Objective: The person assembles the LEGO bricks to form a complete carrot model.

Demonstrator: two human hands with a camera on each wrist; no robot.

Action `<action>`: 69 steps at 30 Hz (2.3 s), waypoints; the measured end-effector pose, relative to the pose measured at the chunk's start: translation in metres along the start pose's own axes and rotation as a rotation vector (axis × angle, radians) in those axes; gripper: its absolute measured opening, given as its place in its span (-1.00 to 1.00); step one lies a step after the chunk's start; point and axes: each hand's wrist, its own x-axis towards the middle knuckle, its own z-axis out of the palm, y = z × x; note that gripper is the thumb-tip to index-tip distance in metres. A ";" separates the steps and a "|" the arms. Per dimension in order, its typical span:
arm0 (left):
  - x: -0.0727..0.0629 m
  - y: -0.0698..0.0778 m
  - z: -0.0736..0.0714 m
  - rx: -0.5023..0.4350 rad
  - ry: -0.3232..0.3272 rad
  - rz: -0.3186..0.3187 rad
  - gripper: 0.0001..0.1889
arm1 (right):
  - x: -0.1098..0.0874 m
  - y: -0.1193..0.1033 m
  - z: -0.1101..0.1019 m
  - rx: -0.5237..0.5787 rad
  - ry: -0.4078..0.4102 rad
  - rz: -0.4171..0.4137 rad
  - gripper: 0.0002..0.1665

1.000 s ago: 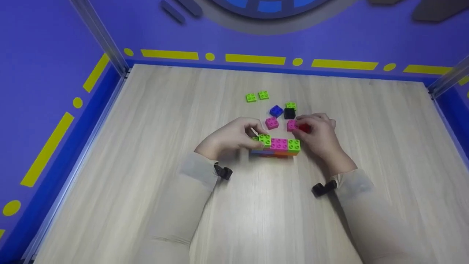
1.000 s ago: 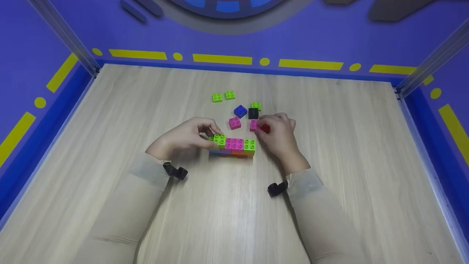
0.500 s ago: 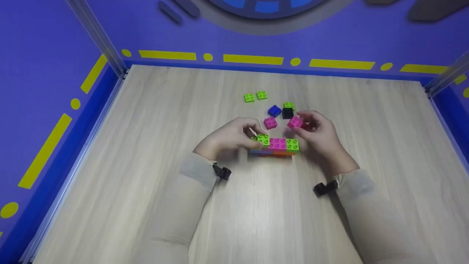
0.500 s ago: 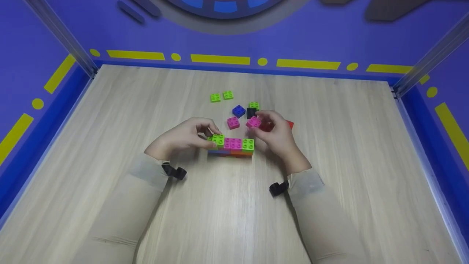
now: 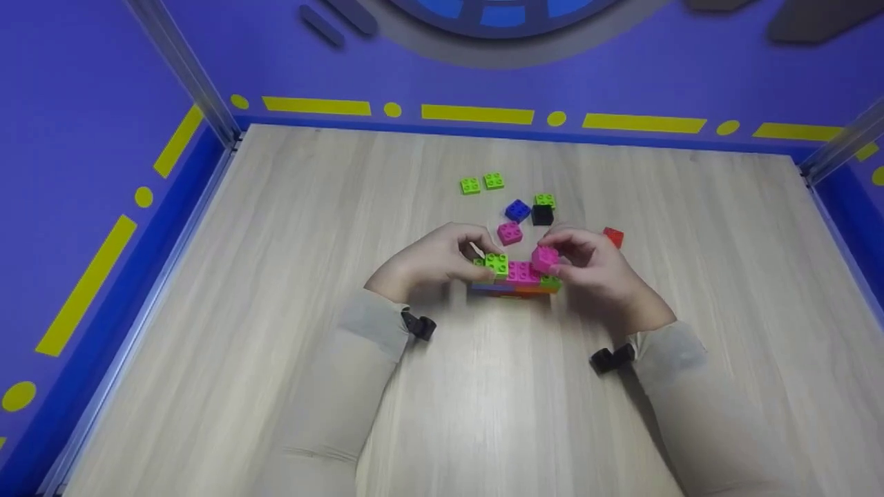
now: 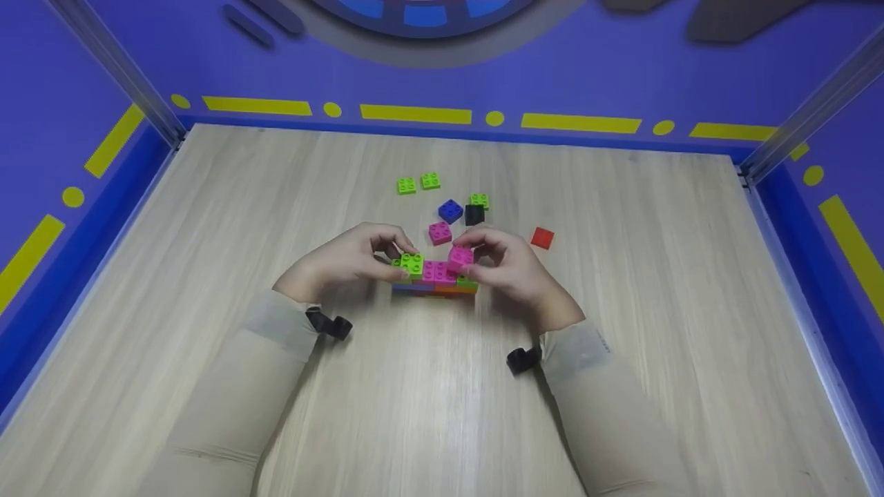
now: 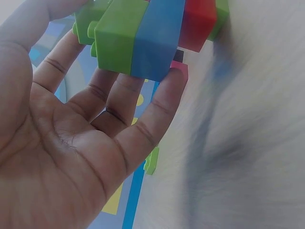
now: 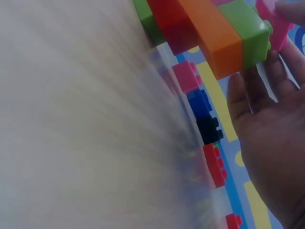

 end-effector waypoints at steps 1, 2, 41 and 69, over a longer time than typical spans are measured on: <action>0.000 0.000 0.000 0.000 -0.001 0.001 -0.71 | 0.000 0.000 0.000 0.004 -0.022 -0.011 -0.57; 0.000 0.000 0.000 0.000 -0.002 0.000 -0.71 | 0.000 0.000 0.000 0.002 -0.040 -0.020 -0.58; 0.001 0.000 0.000 0.004 0.002 -0.032 -0.71 | -0.003 -0.001 0.010 -0.029 -0.038 0.077 -0.69; 0.000 0.000 -0.001 -0.007 -0.001 -0.017 -0.71 | -0.006 -0.003 0.015 -0.052 -0.039 0.023 -0.66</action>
